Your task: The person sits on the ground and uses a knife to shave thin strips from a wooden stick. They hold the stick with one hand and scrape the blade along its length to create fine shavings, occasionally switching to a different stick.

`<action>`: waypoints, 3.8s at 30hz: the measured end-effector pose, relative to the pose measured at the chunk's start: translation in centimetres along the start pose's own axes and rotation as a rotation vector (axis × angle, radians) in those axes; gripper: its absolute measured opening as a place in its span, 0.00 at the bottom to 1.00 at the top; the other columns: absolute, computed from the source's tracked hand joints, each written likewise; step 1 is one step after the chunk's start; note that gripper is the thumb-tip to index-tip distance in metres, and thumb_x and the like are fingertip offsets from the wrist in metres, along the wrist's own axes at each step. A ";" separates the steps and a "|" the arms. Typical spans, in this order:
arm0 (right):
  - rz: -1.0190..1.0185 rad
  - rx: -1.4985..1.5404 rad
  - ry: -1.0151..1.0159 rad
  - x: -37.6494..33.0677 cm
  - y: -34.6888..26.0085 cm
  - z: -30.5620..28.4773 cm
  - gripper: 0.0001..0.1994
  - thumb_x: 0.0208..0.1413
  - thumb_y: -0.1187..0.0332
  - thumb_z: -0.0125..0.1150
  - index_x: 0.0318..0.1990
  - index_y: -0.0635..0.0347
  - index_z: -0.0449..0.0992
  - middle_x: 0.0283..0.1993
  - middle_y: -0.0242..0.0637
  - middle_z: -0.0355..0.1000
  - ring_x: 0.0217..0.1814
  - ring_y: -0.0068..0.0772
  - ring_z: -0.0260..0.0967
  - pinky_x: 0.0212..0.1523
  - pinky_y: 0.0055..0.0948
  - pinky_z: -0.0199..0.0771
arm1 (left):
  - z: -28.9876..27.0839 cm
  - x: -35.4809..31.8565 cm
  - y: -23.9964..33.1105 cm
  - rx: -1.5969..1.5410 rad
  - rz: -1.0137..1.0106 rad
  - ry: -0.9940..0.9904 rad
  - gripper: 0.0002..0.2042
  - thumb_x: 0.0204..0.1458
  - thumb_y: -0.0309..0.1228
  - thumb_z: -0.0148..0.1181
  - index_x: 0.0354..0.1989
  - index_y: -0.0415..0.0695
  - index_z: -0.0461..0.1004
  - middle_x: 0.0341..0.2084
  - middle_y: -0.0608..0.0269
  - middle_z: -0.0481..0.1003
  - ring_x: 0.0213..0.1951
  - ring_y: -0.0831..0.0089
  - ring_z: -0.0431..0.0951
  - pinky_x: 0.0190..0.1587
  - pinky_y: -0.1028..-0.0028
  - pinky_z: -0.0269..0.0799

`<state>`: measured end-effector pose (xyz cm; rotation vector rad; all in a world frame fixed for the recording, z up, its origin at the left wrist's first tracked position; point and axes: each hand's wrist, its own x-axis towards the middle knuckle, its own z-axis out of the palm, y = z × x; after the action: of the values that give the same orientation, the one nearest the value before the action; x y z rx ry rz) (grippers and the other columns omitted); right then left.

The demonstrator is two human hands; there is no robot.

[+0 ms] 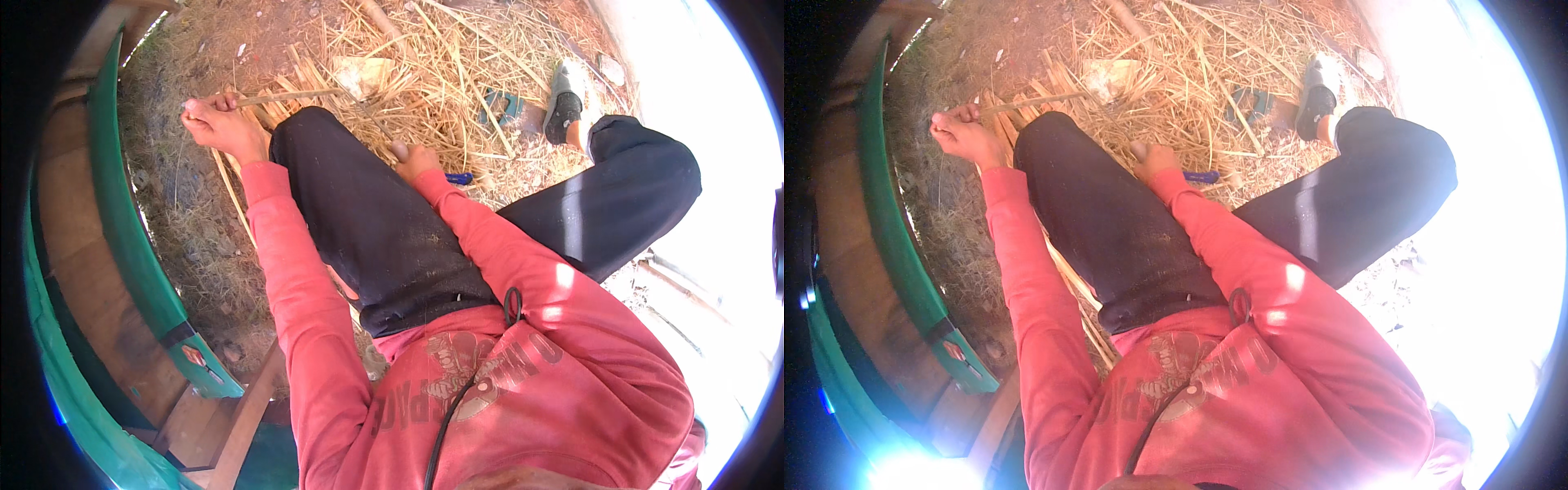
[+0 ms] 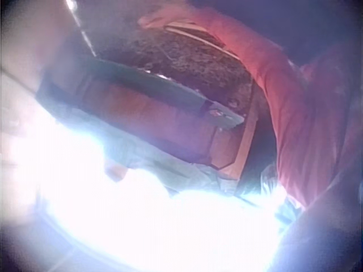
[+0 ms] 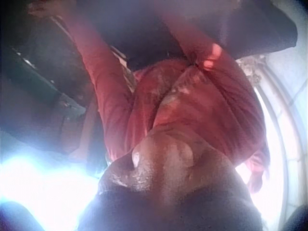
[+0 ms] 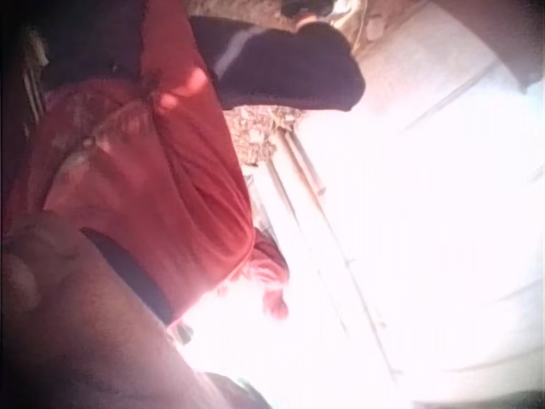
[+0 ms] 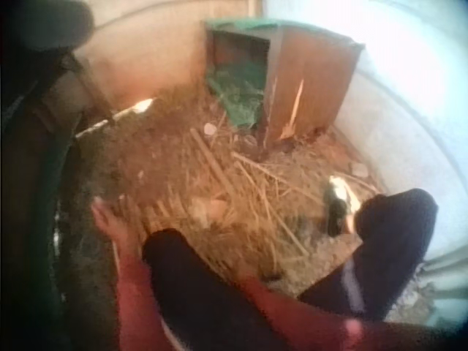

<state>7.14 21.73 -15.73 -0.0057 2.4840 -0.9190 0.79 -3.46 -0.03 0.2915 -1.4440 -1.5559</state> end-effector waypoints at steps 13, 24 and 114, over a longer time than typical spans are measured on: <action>0.019 0.036 0.017 -0.1 1.0 0.4 0.17 0.45 0.60 0.57 0.37 0.66 0.75 0.34 0.56 0.73 0.43 0.57 0.71 0.46 0.45 0.71 | -0.5 0.1 0.4 -0.107 0.019 0.070 0.16 0.64 0.39 0.41 0.25 0.47 0.52 0.18 0.70 0.54 0.20 0.80 0.55 0.25 0.75 0.58; -0.066 0.274 0.373 -1.3 -0.8 -1.9 0.13 0.43 0.63 0.59 0.33 0.62 0.77 0.29 0.54 0.73 0.34 0.56 0.71 0.39 0.46 0.71 | 5.1 -2.1 0.1 -0.142 0.031 0.030 0.17 0.64 0.42 0.40 0.24 0.48 0.52 0.18 0.70 0.54 0.20 0.79 0.53 0.24 0.75 0.53; -0.003 -0.083 0.085 -0.8 3.1 1.1 0.12 0.50 0.61 0.54 0.39 0.54 0.75 0.37 0.54 0.74 0.41 0.57 0.71 0.43 0.46 0.71 | 6.2 -1.6 -0.3 -0.124 0.054 -0.002 0.17 0.63 0.43 0.43 0.25 0.46 0.55 0.17 0.71 0.58 0.19 0.82 0.55 0.22 0.79 0.53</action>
<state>8.83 23.55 -17.98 0.0022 2.5996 -0.8321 -2.97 1.61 0.72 0.1766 -1.3395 -1.5947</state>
